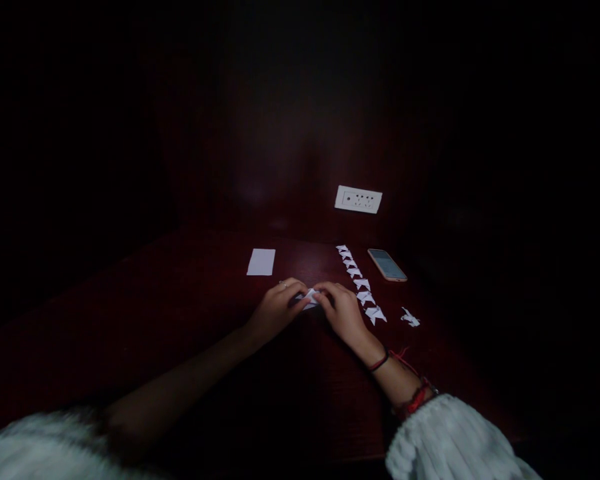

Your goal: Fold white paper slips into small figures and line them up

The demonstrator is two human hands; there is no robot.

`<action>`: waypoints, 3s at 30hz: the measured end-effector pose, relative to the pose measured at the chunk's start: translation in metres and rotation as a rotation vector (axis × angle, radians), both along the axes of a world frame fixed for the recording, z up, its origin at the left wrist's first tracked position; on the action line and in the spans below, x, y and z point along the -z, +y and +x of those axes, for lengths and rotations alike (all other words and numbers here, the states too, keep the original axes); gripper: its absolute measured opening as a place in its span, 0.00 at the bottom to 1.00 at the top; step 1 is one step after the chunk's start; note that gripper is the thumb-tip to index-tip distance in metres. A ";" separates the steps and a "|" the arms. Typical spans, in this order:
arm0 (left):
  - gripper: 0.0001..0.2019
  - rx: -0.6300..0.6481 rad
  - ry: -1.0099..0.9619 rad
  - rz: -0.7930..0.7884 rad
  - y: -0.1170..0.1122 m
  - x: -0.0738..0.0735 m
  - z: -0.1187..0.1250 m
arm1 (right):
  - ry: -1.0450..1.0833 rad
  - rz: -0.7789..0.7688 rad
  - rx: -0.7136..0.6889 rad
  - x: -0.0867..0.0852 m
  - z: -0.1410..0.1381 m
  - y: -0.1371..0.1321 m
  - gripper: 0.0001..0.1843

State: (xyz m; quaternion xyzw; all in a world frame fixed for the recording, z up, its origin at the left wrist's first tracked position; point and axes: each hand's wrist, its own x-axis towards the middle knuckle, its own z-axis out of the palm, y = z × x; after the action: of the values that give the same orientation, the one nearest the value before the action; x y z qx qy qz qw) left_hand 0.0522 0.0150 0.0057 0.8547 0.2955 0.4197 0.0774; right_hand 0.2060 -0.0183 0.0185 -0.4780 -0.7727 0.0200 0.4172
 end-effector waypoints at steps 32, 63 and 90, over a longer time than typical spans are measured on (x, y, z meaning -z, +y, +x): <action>0.04 -0.016 0.053 -0.026 -0.003 -0.001 -0.001 | -0.304 0.066 0.030 -0.004 0.001 -0.002 0.08; 0.03 0.077 -0.012 -0.186 0.001 0.003 -0.002 | 0.033 -0.094 -0.104 0.004 0.011 0.005 0.07; 0.09 0.168 -0.148 -0.603 0.003 0.010 0.004 | 0.116 -0.335 -0.018 0.010 0.009 0.009 0.08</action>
State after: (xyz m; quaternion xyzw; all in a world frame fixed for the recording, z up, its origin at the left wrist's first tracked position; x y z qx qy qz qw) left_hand 0.0562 0.0185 -0.0041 0.7818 0.3284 0.3665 0.3830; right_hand 0.2154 -0.0092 0.0082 -0.5320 -0.7373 0.1795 0.3756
